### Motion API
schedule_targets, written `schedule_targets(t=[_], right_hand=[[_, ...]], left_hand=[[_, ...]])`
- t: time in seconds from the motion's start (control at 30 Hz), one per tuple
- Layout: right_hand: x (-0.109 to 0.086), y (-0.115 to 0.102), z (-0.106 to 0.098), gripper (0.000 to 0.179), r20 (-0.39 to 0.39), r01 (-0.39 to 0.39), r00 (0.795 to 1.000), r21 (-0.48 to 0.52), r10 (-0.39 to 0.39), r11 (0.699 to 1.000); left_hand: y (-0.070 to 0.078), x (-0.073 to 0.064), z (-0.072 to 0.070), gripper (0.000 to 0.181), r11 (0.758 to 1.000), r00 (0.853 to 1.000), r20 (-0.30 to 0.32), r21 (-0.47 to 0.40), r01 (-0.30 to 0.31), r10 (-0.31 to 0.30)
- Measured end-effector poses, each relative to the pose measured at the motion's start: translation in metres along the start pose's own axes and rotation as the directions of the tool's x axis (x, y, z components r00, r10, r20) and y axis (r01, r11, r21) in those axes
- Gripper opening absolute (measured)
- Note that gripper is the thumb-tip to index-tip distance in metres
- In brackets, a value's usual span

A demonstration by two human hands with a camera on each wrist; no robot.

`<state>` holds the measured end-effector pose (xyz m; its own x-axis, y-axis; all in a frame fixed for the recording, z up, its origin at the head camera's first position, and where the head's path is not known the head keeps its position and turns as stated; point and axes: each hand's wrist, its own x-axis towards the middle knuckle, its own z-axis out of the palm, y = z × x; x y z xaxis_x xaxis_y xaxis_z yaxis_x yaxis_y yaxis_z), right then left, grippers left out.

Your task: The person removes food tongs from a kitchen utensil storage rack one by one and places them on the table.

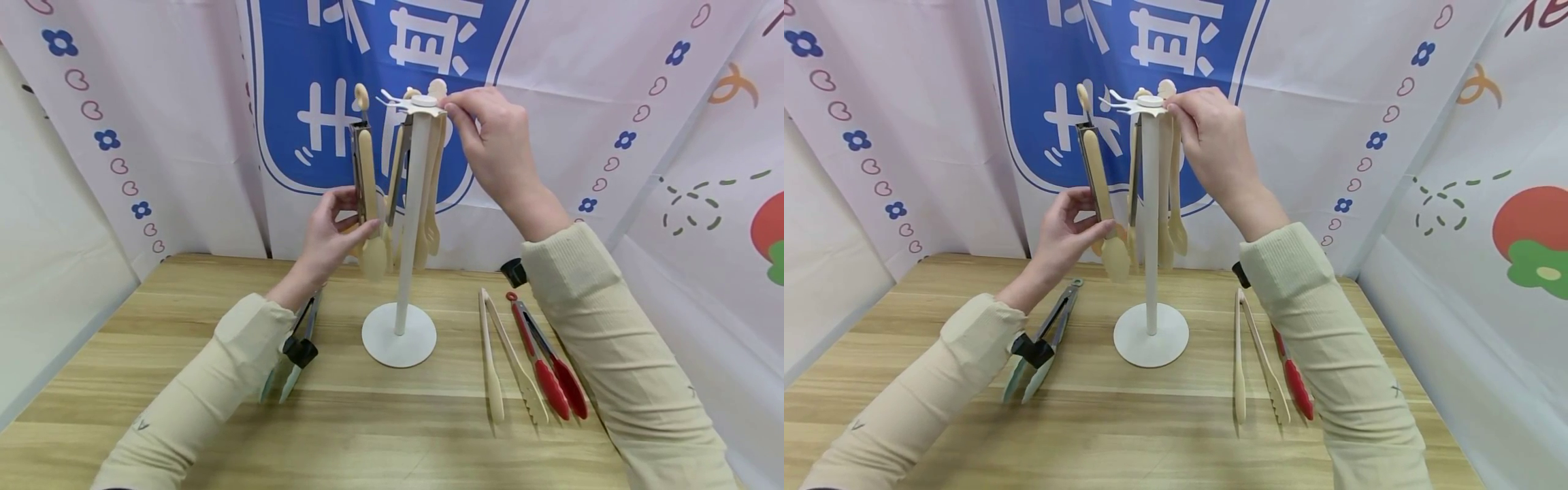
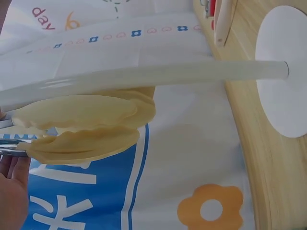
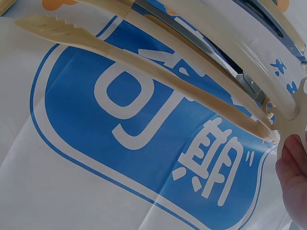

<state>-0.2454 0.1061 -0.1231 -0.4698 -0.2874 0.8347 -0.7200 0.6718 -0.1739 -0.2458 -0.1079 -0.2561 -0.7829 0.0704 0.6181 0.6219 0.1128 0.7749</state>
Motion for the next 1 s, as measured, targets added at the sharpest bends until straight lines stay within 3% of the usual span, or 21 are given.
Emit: schedule_targets(t=[0.6,0.83,1.0], right_hand=[[0.000,-0.001,0.000,0.027,-0.004,0.002,1.000,0.001,-0.002,1.000],[0.000,0.004,0.003,0.025,-0.059,0.090,0.994,-0.005,-0.090,0.996],[0.000,0.004,0.003,0.025,-0.054,0.085,0.995,0.000,-0.084,0.996]], left_hand=[[-0.014,-0.014,-0.035,0.052,0.986,0.996,-0.066,0.148,0.074,-0.065],[-0.021,-0.021,-0.047,0.055,0.965,0.993,-0.087,0.241,0.104,-0.085],[-0.025,-0.025,-0.055,0.055,0.956,0.991,-0.094,0.271,0.114,-0.091]])
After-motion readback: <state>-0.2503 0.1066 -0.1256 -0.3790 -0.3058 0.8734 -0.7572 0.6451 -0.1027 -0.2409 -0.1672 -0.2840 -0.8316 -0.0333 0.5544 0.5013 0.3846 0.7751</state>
